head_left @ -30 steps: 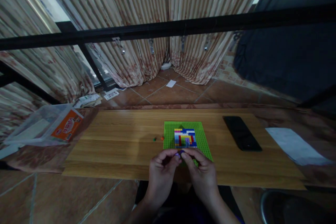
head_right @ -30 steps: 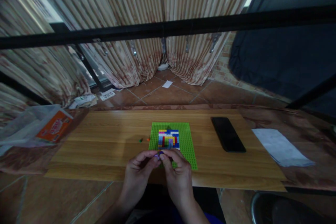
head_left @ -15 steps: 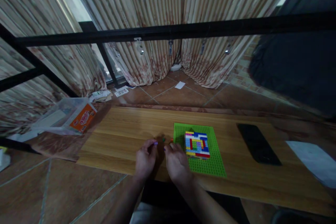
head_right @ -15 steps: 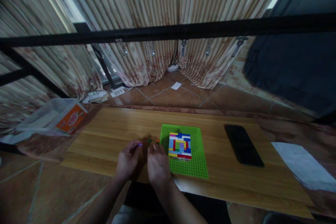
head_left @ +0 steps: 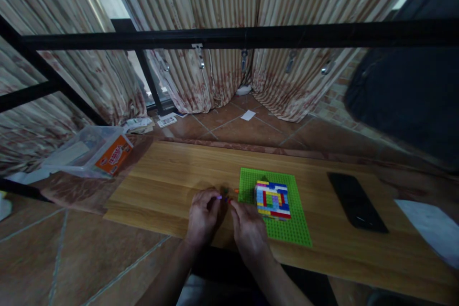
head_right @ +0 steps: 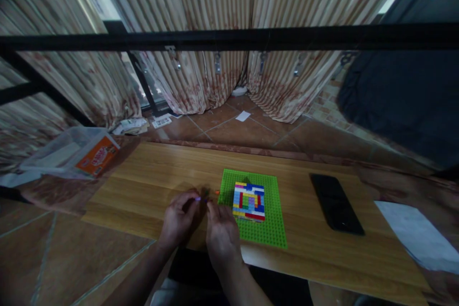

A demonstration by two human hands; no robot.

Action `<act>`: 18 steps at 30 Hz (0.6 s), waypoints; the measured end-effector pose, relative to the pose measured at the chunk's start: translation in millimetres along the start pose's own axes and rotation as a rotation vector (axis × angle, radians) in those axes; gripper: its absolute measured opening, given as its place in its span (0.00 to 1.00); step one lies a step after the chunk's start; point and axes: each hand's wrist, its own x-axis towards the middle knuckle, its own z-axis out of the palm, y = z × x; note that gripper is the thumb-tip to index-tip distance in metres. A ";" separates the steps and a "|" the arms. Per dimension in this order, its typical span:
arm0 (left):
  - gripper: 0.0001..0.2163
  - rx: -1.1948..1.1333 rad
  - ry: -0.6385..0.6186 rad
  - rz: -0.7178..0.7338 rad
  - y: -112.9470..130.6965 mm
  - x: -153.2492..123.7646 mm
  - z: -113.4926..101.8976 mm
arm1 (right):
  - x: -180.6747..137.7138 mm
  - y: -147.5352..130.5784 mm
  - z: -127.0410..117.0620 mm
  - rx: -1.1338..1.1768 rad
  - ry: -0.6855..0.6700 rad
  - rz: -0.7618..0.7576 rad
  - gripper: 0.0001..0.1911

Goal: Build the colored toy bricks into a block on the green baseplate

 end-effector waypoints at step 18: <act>0.05 0.036 -0.147 0.319 105.5 35.7 57.0 | -40.4 39.2 -81.6 0.210 0.185 0.129 0.11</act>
